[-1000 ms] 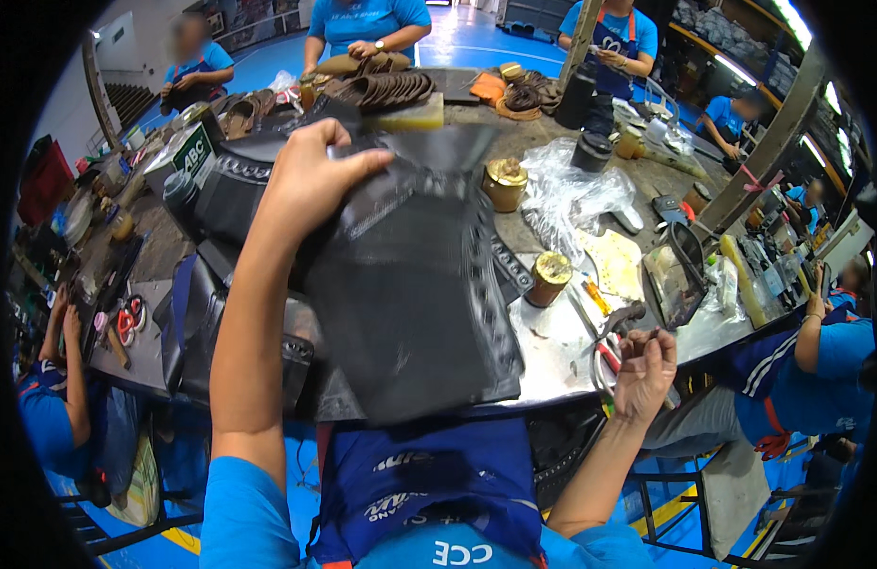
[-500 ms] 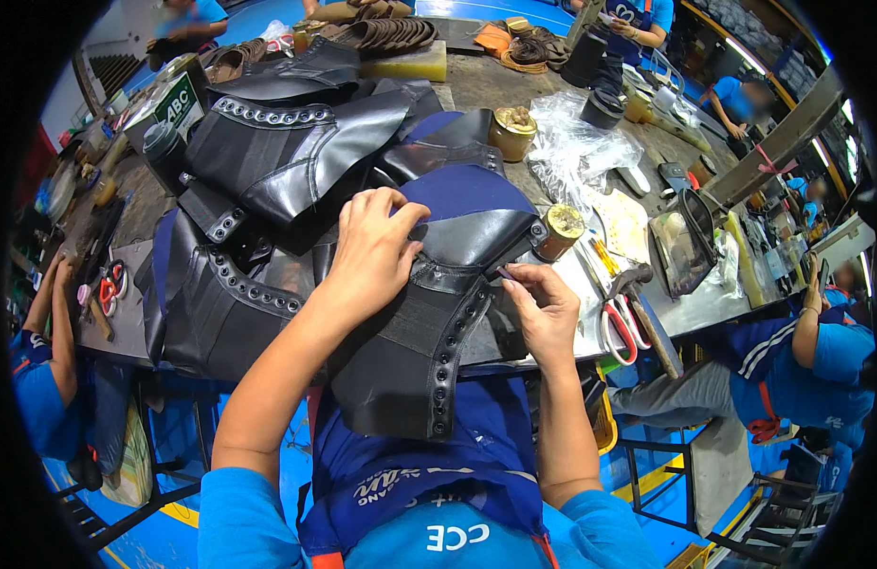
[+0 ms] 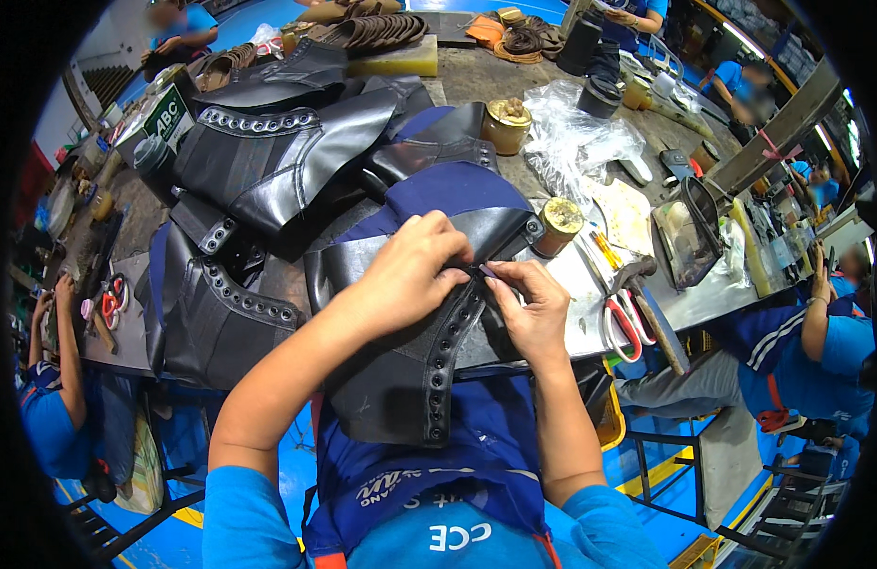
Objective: The person assembles a black boot by hand, inserting a small white paper tag into the boot's interior and adjusting the upper. The person handles the boot repeatedly, turning it over and checking the interior and exterior surfaces.
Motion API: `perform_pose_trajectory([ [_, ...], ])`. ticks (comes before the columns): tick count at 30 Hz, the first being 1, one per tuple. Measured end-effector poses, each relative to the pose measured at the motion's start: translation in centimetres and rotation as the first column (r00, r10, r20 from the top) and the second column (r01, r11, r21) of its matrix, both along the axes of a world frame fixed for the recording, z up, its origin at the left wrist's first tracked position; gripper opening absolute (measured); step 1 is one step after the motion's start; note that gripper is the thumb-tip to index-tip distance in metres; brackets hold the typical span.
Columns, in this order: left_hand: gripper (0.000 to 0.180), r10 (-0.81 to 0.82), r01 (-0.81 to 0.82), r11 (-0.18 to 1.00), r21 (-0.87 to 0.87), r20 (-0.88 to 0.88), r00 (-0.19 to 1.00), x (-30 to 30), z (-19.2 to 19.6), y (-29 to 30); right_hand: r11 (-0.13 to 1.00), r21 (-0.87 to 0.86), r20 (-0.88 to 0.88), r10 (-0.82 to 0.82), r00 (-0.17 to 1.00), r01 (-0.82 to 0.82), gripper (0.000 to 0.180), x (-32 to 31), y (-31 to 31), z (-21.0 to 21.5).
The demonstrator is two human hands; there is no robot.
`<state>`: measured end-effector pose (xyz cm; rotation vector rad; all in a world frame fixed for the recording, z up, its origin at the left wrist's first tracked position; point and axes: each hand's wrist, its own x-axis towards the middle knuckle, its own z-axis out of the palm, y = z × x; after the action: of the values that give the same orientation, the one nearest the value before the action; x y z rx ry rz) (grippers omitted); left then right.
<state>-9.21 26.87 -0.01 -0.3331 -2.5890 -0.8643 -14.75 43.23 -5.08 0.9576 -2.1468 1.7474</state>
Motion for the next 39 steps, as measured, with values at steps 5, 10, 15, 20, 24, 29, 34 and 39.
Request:
perform_pose_trajectory([
  [5, 0.01, 0.082, -0.095, 0.977, -0.191, -0.078, 0.994, -0.5, -1.1, 1.5, 0.997, -0.069, 0.113, 0.028, 0.993, -0.021, 0.013, 0.0, 0.5, -0.6],
  [10, 0.006, 0.057, -0.058, 0.977, -0.207, -0.012, 0.998, -1.1, -1.0, 1.1, 0.998, -0.054, 0.064, 0.041, 0.997, -0.037, 0.014, -0.2, 0.6, -0.7],
  [15, 0.005, 0.046, -0.039, 0.998, -0.059, 0.126, 0.991, -1.3, -0.9, 0.6, 0.999, -0.017, -0.009, 0.048, 0.999, -0.048, 0.016, -0.1, 0.2, 0.0],
  [20, 0.006, 0.025, -0.059, 0.984, 0.169, 0.195, 0.981, -1.0, -0.4, 0.6, 0.997, 0.073, -0.064, 0.025, 0.998, -0.02, 0.015, -0.2, 0.1, 0.5],
  [24, 0.009, 0.044, -0.08, 0.987, 0.14, 0.245, 0.968, -0.8, -0.1, 0.4, 0.998, 0.043, -0.11, 0.052, 0.993, -0.047, 0.014, -0.2, -0.2, 0.5],
  [29, 0.012, 0.048, -0.149, 0.906, 0.395, 0.253, 0.966, -3.2, 1.1, -1.4, 0.999, -0.003, 0.038, 0.046, 0.998, -0.046, 0.012, -0.6, 0.8, 0.2],
  [34, 0.019, 0.117, -0.168, 0.918, 0.36, 0.16, 0.98, -7.7, 4.4, -2.7, 0.963, -0.266, 0.384, 0.072, 0.92, 0.036, 0.008, -1.5, 3.4, -0.9],
  [39, 0.051, 0.135, -0.181, 0.964, 0.196, 0.227, 0.965, -8.9, 6.0, -1.5, 0.971, -0.224, 0.473, 0.18, 0.862, -0.079, 0.01, -1.1, 4.0, -2.0],
])
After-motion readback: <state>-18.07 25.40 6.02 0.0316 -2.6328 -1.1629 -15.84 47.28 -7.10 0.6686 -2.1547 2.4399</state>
